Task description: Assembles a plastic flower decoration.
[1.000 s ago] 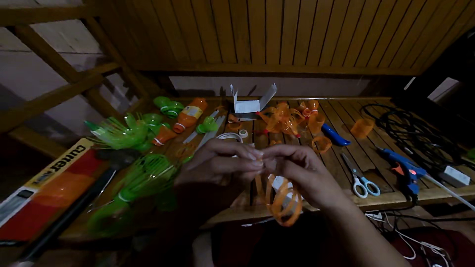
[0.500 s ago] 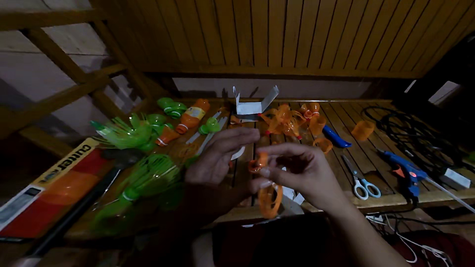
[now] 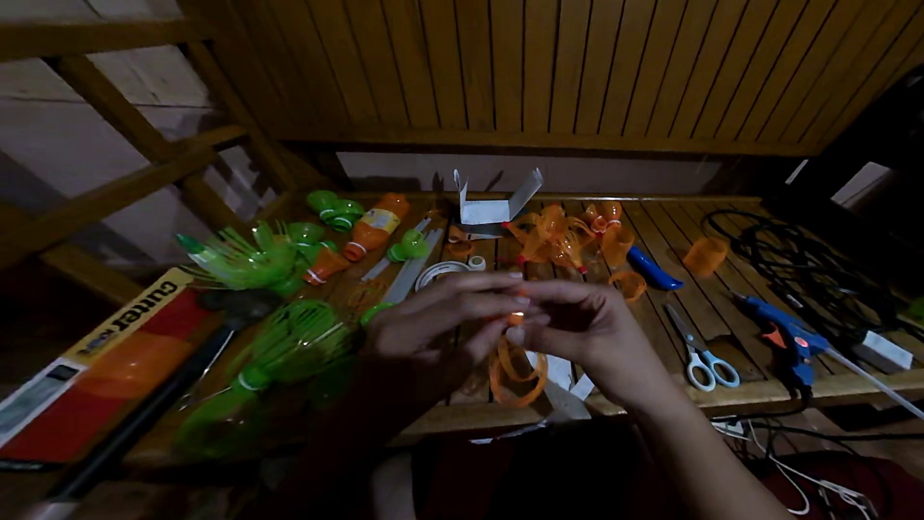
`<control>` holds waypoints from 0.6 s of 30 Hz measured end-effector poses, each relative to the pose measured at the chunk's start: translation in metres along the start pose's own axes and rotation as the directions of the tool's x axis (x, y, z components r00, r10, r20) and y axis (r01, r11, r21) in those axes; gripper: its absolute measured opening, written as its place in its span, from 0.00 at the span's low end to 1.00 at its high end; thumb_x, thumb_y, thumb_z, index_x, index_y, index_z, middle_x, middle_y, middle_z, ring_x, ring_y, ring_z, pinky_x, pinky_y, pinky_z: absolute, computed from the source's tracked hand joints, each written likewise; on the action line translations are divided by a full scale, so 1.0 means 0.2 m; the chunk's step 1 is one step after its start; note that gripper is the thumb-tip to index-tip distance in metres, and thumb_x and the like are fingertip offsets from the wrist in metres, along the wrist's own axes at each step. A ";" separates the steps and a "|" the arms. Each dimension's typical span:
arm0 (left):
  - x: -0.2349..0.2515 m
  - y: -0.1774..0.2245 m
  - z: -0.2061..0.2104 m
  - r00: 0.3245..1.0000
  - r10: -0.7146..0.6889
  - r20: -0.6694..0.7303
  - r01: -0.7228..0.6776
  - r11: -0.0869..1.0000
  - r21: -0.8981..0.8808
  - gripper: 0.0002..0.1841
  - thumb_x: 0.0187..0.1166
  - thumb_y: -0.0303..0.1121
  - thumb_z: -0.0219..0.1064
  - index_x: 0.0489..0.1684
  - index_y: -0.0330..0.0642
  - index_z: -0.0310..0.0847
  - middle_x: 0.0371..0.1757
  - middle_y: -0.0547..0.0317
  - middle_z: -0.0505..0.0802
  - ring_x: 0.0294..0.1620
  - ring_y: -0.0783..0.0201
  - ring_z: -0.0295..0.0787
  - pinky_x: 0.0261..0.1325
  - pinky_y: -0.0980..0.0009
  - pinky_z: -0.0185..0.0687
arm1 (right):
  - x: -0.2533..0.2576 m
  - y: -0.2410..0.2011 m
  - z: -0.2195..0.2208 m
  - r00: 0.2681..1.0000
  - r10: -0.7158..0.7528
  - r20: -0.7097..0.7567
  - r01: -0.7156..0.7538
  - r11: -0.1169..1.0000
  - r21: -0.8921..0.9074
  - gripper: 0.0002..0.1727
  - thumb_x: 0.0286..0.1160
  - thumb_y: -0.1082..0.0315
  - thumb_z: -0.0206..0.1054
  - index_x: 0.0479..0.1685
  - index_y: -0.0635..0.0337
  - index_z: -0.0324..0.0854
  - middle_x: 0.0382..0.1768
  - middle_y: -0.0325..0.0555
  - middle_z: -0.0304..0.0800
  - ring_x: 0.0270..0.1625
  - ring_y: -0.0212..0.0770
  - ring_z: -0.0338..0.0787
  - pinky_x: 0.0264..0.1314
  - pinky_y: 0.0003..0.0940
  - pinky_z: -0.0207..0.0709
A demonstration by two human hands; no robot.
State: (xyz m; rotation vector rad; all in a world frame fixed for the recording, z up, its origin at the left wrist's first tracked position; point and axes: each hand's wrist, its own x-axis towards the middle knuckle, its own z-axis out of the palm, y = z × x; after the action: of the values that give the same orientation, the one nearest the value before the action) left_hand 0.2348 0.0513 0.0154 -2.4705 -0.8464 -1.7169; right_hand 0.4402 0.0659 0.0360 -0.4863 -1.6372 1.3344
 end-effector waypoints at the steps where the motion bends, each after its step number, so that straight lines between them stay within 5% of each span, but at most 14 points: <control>1: 0.00 0.00 0.01 1.000 -0.008 -0.006 0.008 1.000 -0.004 0.10 0.75 0.30 0.74 0.51 0.47 0.91 0.61 0.66 0.93 0.61 0.74 0.89 0.61 0.80 0.86 | 0.00 0.00 0.00 1.000 -0.014 -0.004 0.014 1.000 -0.025 0.14 0.68 0.82 0.71 0.54 0.70 0.88 0.40 0.36 0.95 0.42 0.21 0.91 0.51 0.18 0.86; 8: -0.07 0.05 0.09 0.961 -0.203 -0.186 0.208 0.978 0.005 0.15 0.73 0.33 0.76 0.54 0.37 0.90 0.53 0.62 0.96 0.56 0.79 0.91 0.62 0.82 0.86 | 0.00 0.00 -0.01 0.997 -0.060 0.041 0.066 0.987 -0.146 0.19 0.76 0.73 0.70 0.64 0.73 0.82 0.47 0.38 0.93 0.46 0.18 0.89 0.53 0.15 0.83; 12: -0.10 0.14 0.14 0.882 -0.395 -0.258 0.377 0.918 -0.120 0.19 0.73 0.33 0.72 0.53 0.24 0.84 0.50 0.62 0.94 0.52 0.84 0.89 0.58 0.85 0.85 | 0.00 0.01 -0.02 0.998 -0.043 0.038 0.051 0.968 -0.247 0.20 0.88 0.64 0.58 0.66 0.71 0.82 0.51 0.41 0.92 0.52 0.19 0.88 0.59 0.17 0.81; 15: -0.18 0.11 0.10 0.844 -0.468 -0.261 0.404 0.876 -0.263 0.15 0.79 0.35 0.69 0.58 0.36 0.83 0.51 0.75 0.95 0.52 0.81 0.91 0.55 0.80 0.89 | 0.02 0.03 -0.06 0.999 0.008 -0.042 -0.020 0.953 -0.303 0.22 0.91 0.60 0.53 0.64 0.67 0.84 0.59 0.45 0.92 0.61 0.28 0.89 0.68 0.27 0.81; 18: -0.28 0.08 0.04 0.852 -0.442 -0.281 0.400 0.896 -0.196 0.11 0.83 0.34 0.66 0.59 0.49 0.86 0.53 0.79 0.94 0.50 0.82 0.91 0.52 0.82 0.89 | 0.06 0.09 -0.11 0.990 0.026 -0.142 -0.091 0.876 -0.473 0.19 0.88 0.61 0.60 0.66 0.62 0.86 0.57 0.47 0.91 0.59 0.32 0.89 0.62 0.31 0.81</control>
State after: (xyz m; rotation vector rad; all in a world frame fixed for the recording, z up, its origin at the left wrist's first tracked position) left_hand 0.2342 0.0162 -0.0323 -2.0836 -1.3495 -2.2982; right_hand 0.4478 0.0922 0.0243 -0.9059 -1.8522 0.9035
